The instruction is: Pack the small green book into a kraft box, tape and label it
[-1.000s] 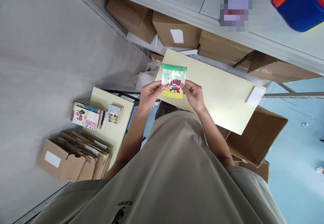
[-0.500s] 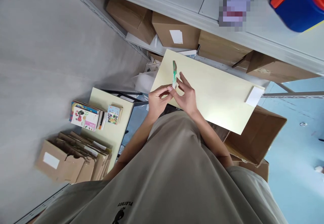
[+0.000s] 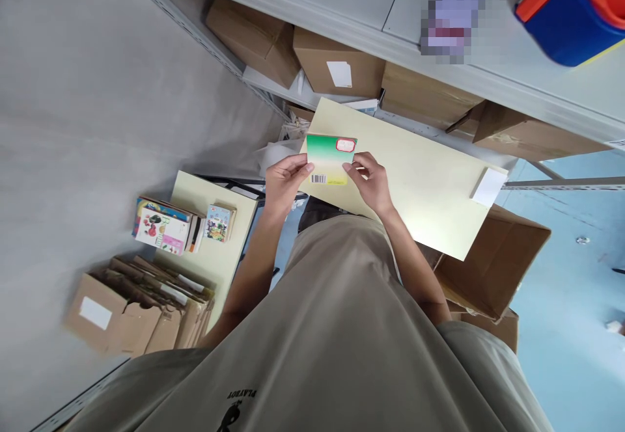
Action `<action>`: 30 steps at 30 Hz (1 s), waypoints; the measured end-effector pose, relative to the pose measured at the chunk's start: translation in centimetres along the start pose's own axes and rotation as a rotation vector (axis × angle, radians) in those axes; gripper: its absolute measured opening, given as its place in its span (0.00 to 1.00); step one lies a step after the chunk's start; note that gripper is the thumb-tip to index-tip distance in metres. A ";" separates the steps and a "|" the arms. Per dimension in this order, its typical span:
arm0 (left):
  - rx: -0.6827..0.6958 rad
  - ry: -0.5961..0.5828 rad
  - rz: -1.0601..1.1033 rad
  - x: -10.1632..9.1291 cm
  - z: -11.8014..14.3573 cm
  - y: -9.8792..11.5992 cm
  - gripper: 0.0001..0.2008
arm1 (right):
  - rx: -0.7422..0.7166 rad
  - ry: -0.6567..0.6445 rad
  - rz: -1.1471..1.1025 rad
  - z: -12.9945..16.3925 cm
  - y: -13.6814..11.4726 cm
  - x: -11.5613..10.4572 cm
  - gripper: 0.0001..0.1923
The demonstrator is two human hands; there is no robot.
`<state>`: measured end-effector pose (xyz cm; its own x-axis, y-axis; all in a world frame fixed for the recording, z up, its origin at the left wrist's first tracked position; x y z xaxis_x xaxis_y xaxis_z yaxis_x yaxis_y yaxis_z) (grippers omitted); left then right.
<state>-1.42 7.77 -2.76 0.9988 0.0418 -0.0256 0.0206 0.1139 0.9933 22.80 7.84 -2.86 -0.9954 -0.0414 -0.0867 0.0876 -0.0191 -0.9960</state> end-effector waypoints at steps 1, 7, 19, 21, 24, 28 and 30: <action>0.044 0.003 -0.023 -0.1 0.2 0.7 0.30 | -0.030 0.018 0.023 -0.1 -0.3 -0.4 0.26; 0.289 -0.063 -0.147 -0.1 0.7 4.5 0.18 | -0.186 0.052 0.076 0.3 -2.6 -1.5 0.09; -0.002 -0.107 -0.060 -0.9 0.2 1.0 0.31 | -0.023 0.070 0.011 0.1 -1.4 -1.7 0.25; -0.012 -0.145 -0.072 -0.8 0.1 0.9 0.32 | 0.006 0.026 -0.009 -0.1 -1.2 -1.5 0.26; -0.056 -0.169 -0.091 -0.5 0.0 0.4 0.32 | 0.076 -0.002 -0.016 -0.3 -0.4 -1.3 0.29; -0.101 -0.139 -0.116 -0.3 -0.4 -0.6 0.32 | 0.137 -0.029 0.020 -0.5 1.0 -1.2 0.34; -0.090 -0.123 -0.165 -0.5 -0.5 -1.0 0.32 | 0.097 -0.038 0.117 -0.5 1.1 -1.4 0.33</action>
<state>-1.95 8.17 -3.81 0.9803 -0.1055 -0.1669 0.1852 0.1980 0.9625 24.28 8.42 -3.85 -0.9761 -0.0870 -0.1992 0.2080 -0.1081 -0.9721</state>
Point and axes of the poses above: each hand's wrist, its own z-axis away from the middle knuckle, its own x-axis out of the palm, y = z × x, the point moved 7 cm from there along -z, towards the middle knuckle, and after that the axes turned 1 degree about z, right-handed, at the moved point
